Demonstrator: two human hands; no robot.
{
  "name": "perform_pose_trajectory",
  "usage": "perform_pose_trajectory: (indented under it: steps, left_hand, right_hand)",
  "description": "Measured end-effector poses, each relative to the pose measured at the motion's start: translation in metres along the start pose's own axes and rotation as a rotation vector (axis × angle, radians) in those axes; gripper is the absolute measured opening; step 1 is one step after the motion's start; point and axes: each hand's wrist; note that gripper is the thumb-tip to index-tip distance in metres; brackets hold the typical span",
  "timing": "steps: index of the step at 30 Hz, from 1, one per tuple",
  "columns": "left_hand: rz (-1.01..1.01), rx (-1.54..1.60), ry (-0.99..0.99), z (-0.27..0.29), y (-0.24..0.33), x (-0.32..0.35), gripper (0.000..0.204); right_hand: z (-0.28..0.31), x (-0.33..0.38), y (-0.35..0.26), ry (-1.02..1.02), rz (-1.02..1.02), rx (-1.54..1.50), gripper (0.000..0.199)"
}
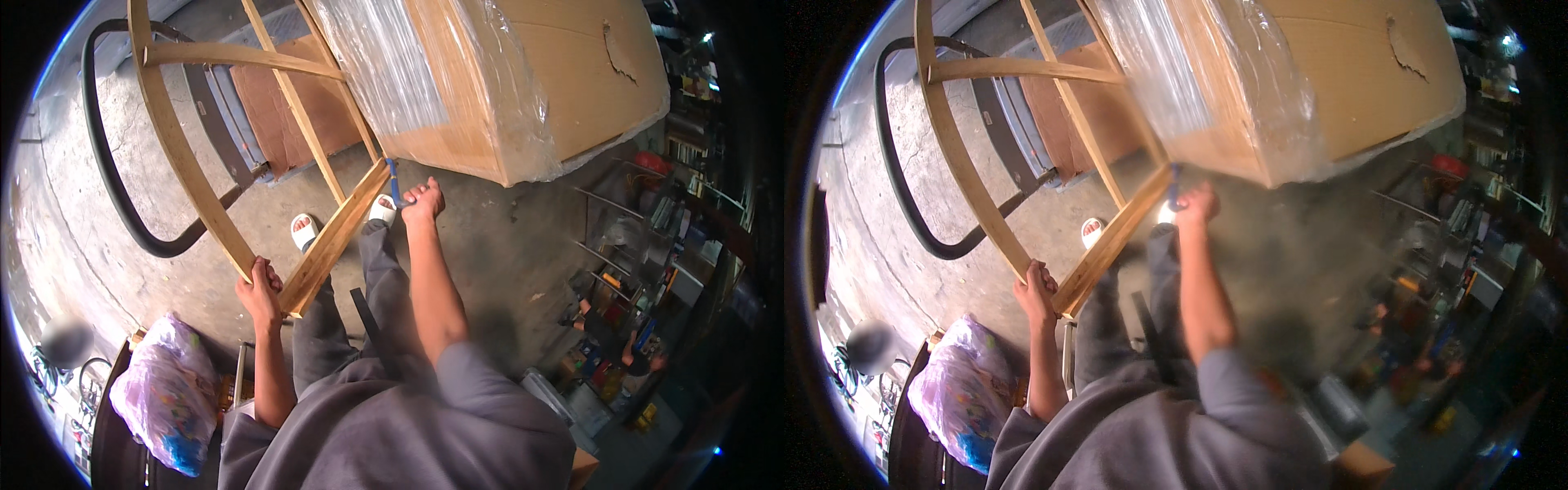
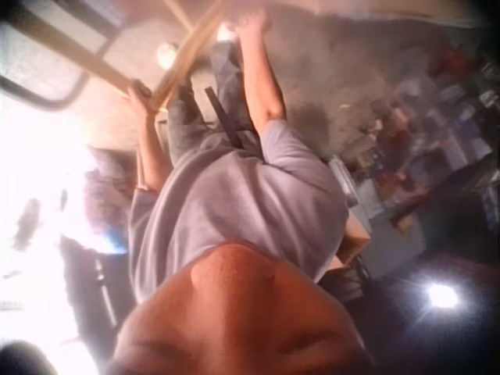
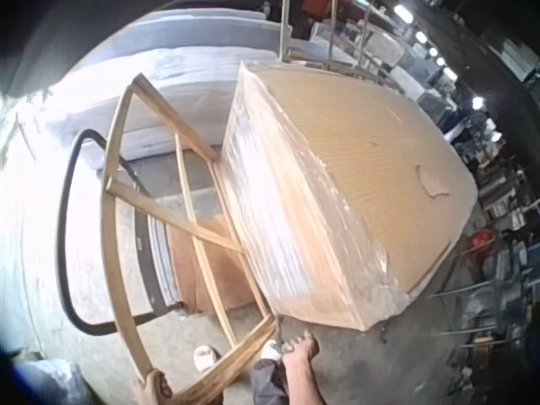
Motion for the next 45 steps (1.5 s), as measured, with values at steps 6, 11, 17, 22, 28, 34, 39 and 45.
perform_pose_trajectory:
  steps: [6, 11, 17, 22, 28, 34, 39, 45]
  left_hand:
    - [-0.002, -0.007, -0.011, 0.0, -0.003, -0.001, 0.022]
    - [0.007, 0.01, 0.004, 0.005, -0.009, -0.008, 0.022]
    - [0.026, 0.007, -0.024, 0.013, -0.013, -0.019, 0.024]
    - [0.009, -0.05, -0.015, 0.008, -0.009, -0.015, 0.028]
    - [0.023, -0.062, -0.01, -0.013, 0.004, 0.011, 0.028]
    - [-0.028, -0.08, 0.024, -0.027, 0.006, 0.023, 0.028]
    - [-0.036, -0.1, 0.033, -0.018, 0.0, 0.014, 0.03]
    - [-0.03, -0.095, 0.021, -0.005, -0.004, 0.0, 0.034]
  right_hand:
    - [0.018, -0.014, -0.012, -0.042, 0.064, 0.219, 0.024]
    - [0.025, -0.084, -0.067, -0.037, -0.004, 0.34, 0.023]
    - [0.021, -0.18, -0.157, -0.098, -0.051, 0.279, 0.02]
    - [0.005, -0.217, -0.203, -0.117, -0.005, 0.205, 0.017]
    - [0.048, -0.106, -0.099, -0.162, -0.056, 0.122, 0.015]
    - [0.046, -0.03, -0.001, -0.133, -0.081, 0.119, 0.014]
    - [0.01, -0.098, -0.043, -0.259, -0.116, 0.089, 0.013]
    - [0.006, -0.194, -0.158, -0.185, -0.114, 0.166, 0.012]
Point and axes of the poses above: each hand's wrist, its own x-axis away from the middle knuckle, its own z-axis out of the back of the hand, y = z × x, and after that the axes turned 6 degrees about y, right-handed
